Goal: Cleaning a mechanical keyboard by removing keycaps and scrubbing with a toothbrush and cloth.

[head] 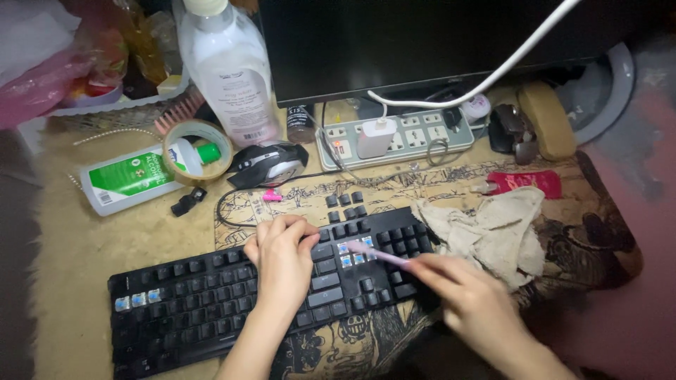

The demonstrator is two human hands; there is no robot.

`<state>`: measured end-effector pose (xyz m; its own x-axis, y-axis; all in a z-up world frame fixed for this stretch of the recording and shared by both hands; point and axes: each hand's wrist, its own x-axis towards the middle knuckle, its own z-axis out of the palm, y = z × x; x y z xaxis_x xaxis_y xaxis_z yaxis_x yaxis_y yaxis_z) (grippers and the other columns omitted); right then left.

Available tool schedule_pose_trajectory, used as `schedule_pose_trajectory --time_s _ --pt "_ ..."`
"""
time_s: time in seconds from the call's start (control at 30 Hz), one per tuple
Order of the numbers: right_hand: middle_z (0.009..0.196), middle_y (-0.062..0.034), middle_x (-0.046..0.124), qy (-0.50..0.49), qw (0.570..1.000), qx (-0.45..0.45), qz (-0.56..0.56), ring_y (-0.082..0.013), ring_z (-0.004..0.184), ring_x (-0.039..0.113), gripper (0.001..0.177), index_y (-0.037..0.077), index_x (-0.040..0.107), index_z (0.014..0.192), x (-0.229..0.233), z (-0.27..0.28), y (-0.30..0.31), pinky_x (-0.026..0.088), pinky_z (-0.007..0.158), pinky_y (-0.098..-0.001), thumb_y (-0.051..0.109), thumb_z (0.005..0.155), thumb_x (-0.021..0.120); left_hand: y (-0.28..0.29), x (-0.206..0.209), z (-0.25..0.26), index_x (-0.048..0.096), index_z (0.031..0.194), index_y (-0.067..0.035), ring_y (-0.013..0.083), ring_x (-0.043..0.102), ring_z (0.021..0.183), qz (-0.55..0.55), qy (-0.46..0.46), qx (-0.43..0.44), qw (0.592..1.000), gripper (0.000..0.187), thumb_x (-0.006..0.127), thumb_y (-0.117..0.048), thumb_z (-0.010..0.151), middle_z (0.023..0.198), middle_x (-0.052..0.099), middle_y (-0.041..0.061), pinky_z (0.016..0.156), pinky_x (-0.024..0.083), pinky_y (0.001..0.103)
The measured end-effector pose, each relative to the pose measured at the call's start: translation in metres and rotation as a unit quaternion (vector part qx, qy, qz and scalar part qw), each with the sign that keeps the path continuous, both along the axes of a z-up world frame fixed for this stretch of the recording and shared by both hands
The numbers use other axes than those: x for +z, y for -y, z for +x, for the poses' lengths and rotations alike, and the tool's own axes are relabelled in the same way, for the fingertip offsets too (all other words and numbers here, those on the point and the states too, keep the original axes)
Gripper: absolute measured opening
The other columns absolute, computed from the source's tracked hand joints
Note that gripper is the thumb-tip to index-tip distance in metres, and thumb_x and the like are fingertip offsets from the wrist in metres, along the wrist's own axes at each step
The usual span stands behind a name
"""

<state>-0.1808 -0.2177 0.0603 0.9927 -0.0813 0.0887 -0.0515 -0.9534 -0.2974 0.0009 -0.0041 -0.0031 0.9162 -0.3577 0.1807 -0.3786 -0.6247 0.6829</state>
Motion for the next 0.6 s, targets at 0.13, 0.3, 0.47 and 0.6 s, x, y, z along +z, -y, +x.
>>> schedule_pose_trajectory --time_s 0.13,0.3,0.47,0.6 --pt "0.123 0.0 0.071 -0.007 1.0 0.001 -0.026 -0.0209 0.104 0.071 0.07 0.019 0.07 0.127 0.006 -0.012 0.028 0.059 0.087 -0.0333 -0.01 0.063 0.065 -0.001 0.0 0.0 0.077 0.082 -0.013 0.0248 0.056 0.104 0.005 0.002 0.0 1.0 0.003 0.078 -0.014 0.079 0.101 0.069 0.0 0.097 0.03 0.045" --pt "0.125 0.0006 0.071 -0.014 0.993 0.115 -0.024 -0.0207 0.104 0.068 0.071 0.019 0.069 0.126 0.023 0.033 0.028 0.054 0.093 -0.035 -0.002 0.058 0.073 0.0 0.001 0.001 0.078 0.083 -0.014 0.0238 0.056 0.106 0.009 -0.009 0.0 1.0 0.004 0.078 -0.014 0.078 0.103 0.07 0.0 0.097 0.028 0.044" --pt "0.135 0.0051 0.068 -0.088 0.98 0.172 -0.047 -0.0192 0.119 0.064 0.08 0.026 0.068 0.132 0.003 0.056 0.078 0.05 0.097 -0.0325 -0.001 0.057 0.078 0.002 0.004 0.001 0.078 0.082 -0.014 0.0235 0.056 0.107 0.016 -0.019 0.004 1.0 0.005 0.079 -0.015 0.078 0.104 0.07 0.0 0.098 0.028 0.043" --pt "0.138 0.0062 0.067 -0.117 0.973 0.193 -0.041 -0.0149 0.118 0.061 0.078 0.032 0.068 0.134 0.026 0.062 0.092 0.048 0.092 -0.0311 0.004 0.062 0.085 0.001 0.006 -0.001 0.079 0.083 -0.013 0.0236 0.056 0.107 0.015 -0.02 0.006 1.0 0.006 0.079 -0.015 0.077 0.104 0.07 0.0 0.098 0.028 0.043"
